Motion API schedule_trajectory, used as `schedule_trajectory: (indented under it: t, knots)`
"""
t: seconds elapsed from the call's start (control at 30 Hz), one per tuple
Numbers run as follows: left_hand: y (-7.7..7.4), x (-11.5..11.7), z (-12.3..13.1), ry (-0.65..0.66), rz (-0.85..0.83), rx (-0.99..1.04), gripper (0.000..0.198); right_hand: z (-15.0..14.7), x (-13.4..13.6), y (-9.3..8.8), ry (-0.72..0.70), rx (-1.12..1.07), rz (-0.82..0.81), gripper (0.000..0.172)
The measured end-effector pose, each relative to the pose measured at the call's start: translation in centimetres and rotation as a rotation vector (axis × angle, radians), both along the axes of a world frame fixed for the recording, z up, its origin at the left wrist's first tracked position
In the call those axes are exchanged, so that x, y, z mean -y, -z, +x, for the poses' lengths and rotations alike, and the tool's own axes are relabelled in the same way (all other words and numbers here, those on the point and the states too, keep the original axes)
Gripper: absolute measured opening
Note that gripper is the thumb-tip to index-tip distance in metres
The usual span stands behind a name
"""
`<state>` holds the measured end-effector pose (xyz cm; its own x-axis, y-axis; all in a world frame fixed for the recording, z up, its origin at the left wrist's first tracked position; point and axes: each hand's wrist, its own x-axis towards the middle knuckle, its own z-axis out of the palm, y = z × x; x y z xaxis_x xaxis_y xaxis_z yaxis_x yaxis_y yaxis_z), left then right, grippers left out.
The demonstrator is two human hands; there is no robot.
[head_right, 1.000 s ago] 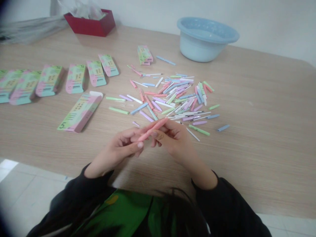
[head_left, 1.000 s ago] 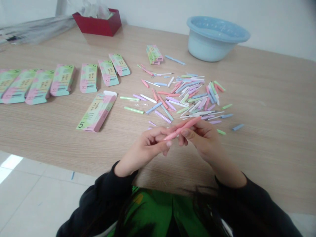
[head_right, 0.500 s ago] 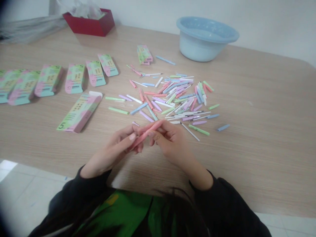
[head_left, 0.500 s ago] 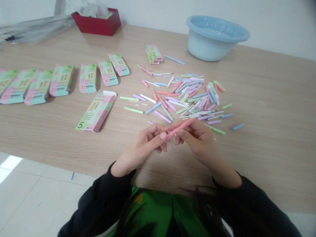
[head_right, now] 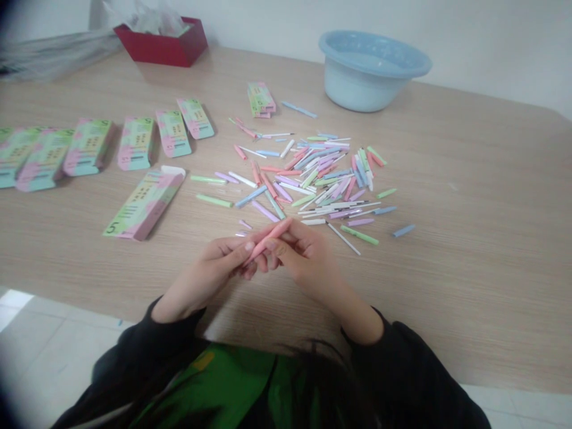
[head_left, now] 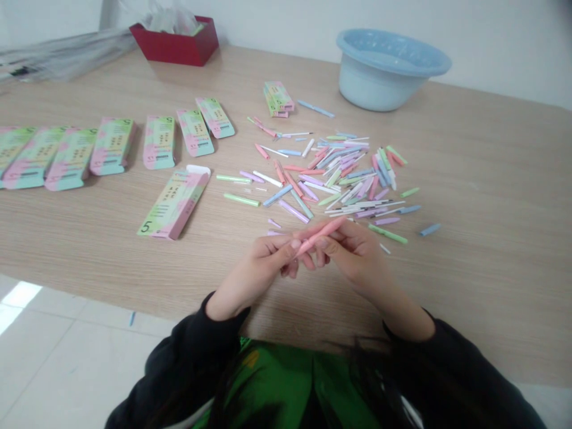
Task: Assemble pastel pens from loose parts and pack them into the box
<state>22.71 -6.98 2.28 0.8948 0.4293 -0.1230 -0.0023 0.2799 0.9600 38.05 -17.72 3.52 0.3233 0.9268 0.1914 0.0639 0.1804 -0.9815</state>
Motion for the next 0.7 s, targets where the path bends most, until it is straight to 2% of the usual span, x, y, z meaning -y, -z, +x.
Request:
schedule_trajectory:
  t: [0.07,0.1,0.13,0.23,0.3,0.33,0.43,0.5,0.57,0.63,0.7]
  knots:
    - [-0.15,-0.02,0.08,-0.125,0.025,0.011,0.019,-0.02,0.01,0.06,0.022,0.013,0.01,0.019]
    - [-0.27,-0.04,0.08,-0.16,0.017,0.019,0.02,-0.03,0.02,0.06,0.035,0.02,0.01,0.019]
    - [-0.38,-0.06,0.05,-0.15,0.0,0.021,0.027,-0.04,0.02,0.04,0.044,0.022,0.005,0.018]
    - [-0.44,-0.11,-0.1,0.033,-0.057,0.018,0.038,-0.03,0.01,-0.13,0.033,-0.002,-0.012,0.018]
    - [-0.26,-0.07,-0.11,0.062,-0.042,0.004,0.045,-0.02,-0.02,-0.22,0.005,-0.026,-0.006,0.018]
    - [-0.16,-0.02,-0.06,0.024,-0.021,0.004,0.042,-0.01,-0.03,-0.22,-0.003,-0.035,0.004,0.019]
    - [-0.02,0.16,0.14,-0.134,0.027,0.061,0.017,-0.03,-0.05,-0.13,0.015,-0.028,0.012,0.019]
    - [-0.08,0.18,0.13,-0.179,-0.012,0.114,0.015,-0.06,-0.02,-0.09,0.038,-0.01,0.011,0.019]
    - [-0.17,0.04,-0.06,-0.103,-0.053,0.098,0.022,-0.07,0.05,-0.15,0.033,0.002,0.003,0.018]
    - [-0.25,-0.15,-0.32,0.055,-0.06,0.03,0.03,-0.06,0.18,-0.27,0.013,0.0,-0.004,0.016]
    - [-0.34,-0.19,-0.46,0.136,0.011,-0.014,0.038,-0.01,0.34,-0.3,0.009,-0.003,-0.01,0.015]
